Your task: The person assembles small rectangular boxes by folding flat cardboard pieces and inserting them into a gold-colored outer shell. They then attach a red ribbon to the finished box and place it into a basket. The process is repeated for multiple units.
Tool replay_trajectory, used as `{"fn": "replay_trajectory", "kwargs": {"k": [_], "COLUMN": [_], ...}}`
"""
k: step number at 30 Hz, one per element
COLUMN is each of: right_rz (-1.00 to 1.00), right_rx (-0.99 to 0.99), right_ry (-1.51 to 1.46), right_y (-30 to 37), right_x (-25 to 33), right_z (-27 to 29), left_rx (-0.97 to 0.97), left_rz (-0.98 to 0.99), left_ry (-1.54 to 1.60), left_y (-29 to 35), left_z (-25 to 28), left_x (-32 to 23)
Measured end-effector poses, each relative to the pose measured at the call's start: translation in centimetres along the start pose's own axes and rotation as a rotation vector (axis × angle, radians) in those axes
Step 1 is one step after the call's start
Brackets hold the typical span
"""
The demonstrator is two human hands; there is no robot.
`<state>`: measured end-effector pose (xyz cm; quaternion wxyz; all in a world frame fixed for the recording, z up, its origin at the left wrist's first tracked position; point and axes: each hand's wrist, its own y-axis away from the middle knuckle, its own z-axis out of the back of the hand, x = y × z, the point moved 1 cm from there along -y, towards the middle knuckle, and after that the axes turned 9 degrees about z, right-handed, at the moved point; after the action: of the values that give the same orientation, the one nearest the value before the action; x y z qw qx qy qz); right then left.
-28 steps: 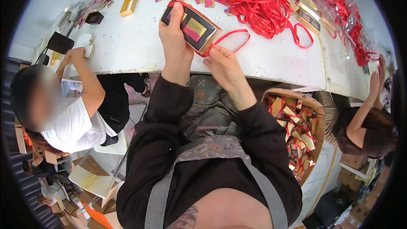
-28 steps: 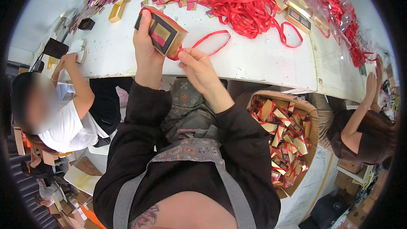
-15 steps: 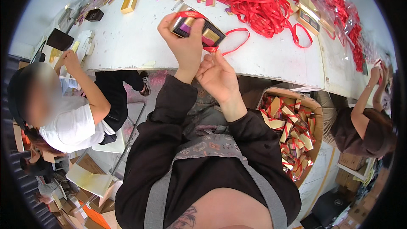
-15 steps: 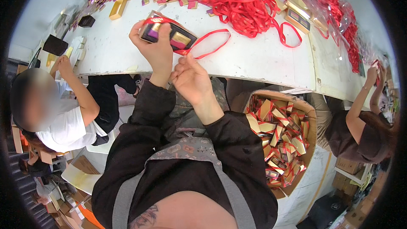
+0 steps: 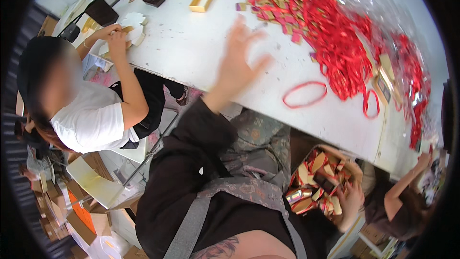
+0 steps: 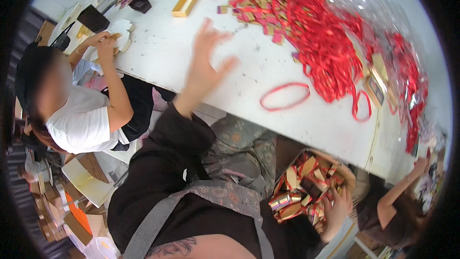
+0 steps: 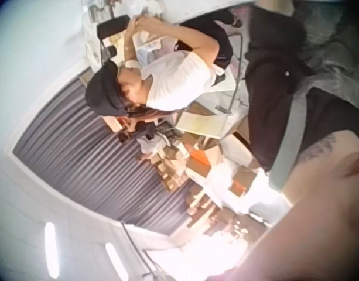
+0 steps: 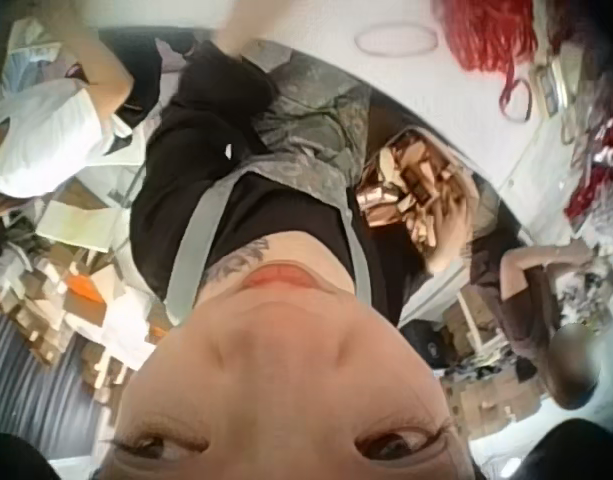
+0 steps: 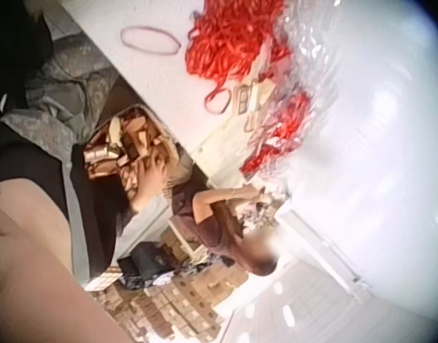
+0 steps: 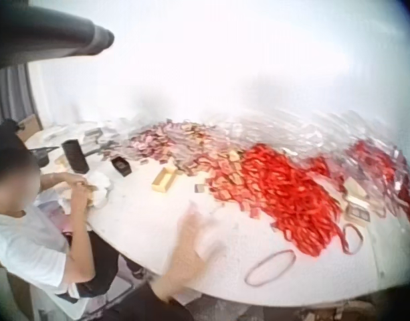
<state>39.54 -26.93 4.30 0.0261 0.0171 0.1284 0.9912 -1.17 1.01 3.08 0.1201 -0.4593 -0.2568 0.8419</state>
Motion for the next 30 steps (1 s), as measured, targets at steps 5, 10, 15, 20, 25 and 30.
{"fn": "replay_trajectory", "kwargs": {"k": [5, 10, 15, 20, 25, 30], "right_rz": [0.239, 0.970, 0.996, 1.037, 0.954, 0.984], "right_rx": [-0.390, -0.202, -0.073, 0.031, -0.002, -0.042], "right_ry": [-0.144, -0.448, -0.260, -0.269, -0.252, -0.277], "right_y": [-7.8, -20.7, -26.8, -27.0, -27.1, -26.8], "right_x": [7.9, 28.5, 35.5, 34.9, 35.6, 35.5], "right_z": [2.7, 1.8, 1.9, 1.5, 1.1, 1.3], "left_rx": [-0.316, -0.244, -0.276, -0.082, 0.579, 0.461], "left_rz": [0.115, 0.507, 0.947, 0.949, 1.281, 0.820], "left_ry": [-0.579, -0.904, -0.995, -0.922, -0.779, -0.896], "left_y": [-14.7, -26.4, -28.5, -26.4, -26.7, -23.2], "left_z": [8.7, 15.5, 24.0, 31.3, 29.2, 29.4], "left_x": [16.8, 30.4, 38.6, 47.9, 43.1, 42.0]}}
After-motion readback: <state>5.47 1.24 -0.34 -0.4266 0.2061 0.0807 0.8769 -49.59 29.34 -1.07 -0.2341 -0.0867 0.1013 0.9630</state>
